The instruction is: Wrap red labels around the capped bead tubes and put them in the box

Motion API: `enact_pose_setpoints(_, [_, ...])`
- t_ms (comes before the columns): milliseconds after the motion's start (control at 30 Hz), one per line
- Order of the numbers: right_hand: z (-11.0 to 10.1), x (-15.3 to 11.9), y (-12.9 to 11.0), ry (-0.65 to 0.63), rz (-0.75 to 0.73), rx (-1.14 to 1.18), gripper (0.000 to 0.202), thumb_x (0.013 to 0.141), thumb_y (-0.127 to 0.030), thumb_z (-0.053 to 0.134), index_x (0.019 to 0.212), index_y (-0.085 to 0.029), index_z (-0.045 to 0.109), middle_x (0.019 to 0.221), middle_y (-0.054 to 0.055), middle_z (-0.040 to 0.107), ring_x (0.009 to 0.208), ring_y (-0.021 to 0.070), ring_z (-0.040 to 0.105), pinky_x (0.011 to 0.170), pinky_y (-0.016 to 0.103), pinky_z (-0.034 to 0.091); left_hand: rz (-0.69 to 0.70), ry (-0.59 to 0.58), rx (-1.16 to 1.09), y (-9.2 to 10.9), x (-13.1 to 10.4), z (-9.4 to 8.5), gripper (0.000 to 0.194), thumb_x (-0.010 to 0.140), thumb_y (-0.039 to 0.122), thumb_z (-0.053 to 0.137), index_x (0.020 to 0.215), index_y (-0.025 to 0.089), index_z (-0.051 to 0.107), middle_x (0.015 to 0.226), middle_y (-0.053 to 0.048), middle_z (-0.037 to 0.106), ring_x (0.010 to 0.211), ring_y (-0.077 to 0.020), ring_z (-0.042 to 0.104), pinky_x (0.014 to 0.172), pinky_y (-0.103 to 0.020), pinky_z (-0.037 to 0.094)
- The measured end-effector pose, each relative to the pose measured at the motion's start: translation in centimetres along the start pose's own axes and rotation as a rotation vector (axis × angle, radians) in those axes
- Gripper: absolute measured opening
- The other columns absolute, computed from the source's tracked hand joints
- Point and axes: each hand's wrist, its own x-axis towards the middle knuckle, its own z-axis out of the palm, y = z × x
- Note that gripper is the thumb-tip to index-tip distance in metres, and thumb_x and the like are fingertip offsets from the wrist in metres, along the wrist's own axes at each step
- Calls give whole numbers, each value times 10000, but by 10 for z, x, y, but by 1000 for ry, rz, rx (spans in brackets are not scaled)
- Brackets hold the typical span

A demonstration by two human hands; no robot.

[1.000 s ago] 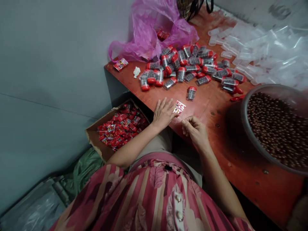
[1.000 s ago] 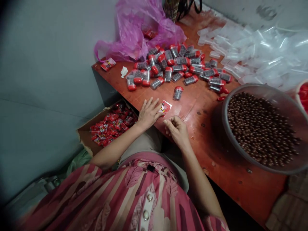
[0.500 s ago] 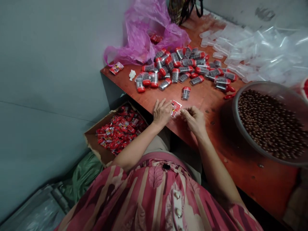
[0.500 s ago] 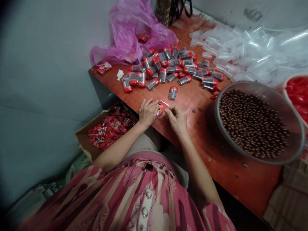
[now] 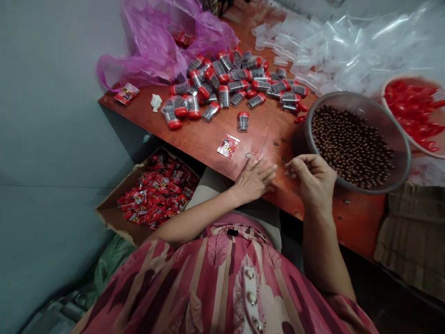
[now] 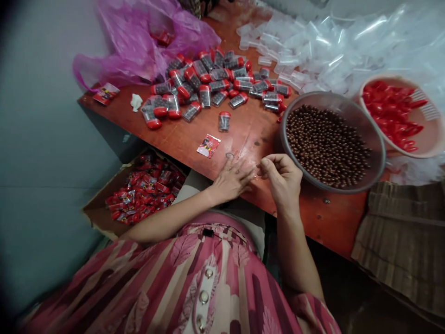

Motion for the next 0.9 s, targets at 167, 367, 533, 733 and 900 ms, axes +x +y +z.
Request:
enact_pose_setpoints(167, [12,4,6,-20,5,32,171,790,-327,652,753,-167,604,658,-6,617,520,85,533,500,208,442,32,-3,-120,9,-6,-7,273,887,285,462,1093,230,633,1362,-68,500,1344,-300,318,1085,-595,178])
enact_pose_setpoints(367, [37,16,3,-104,-4,19,178,782,-337,656,747,-171,603,655,-11,616,519,88,549,499,210,447,-198,436,-163,-30,-27,-51,191,880,283,496,864,186,660,916,-57,705,990,-180,624,977,-373,406])
enact_pose_setpoints(533, [72,20,6,-226,124,-10,216,761,-377,653,733,-170,599,604,-13,605,466,87,518,430,200,400,-452,600,108,-81,-38,-78,351,894,387,459,676,157,609,671,-52,654,716,-146,626,838,-314,451])
enact_pose_setpoints(733, [92,23,17,-289,109,-111,225,774,-402,616,760,-179,595,605,-16,588,500,95,502,462,207,395,-494,454,185,-89,-37,-75,288,857,397,520,942,166,669,1017,-109,690,1142,-246,543,1006,-424,360])
enact_pose_setpoints(900, [97,28,31,-307,24,-210,240,786,-420,601,793,-180,614,658,-10,605,573,112,540,567,241,448,-538,352,171,-87,-35,-65,292,863,329,516,1103,223,644,1245,-75,603,1273,-288,430,1089,-550,221])
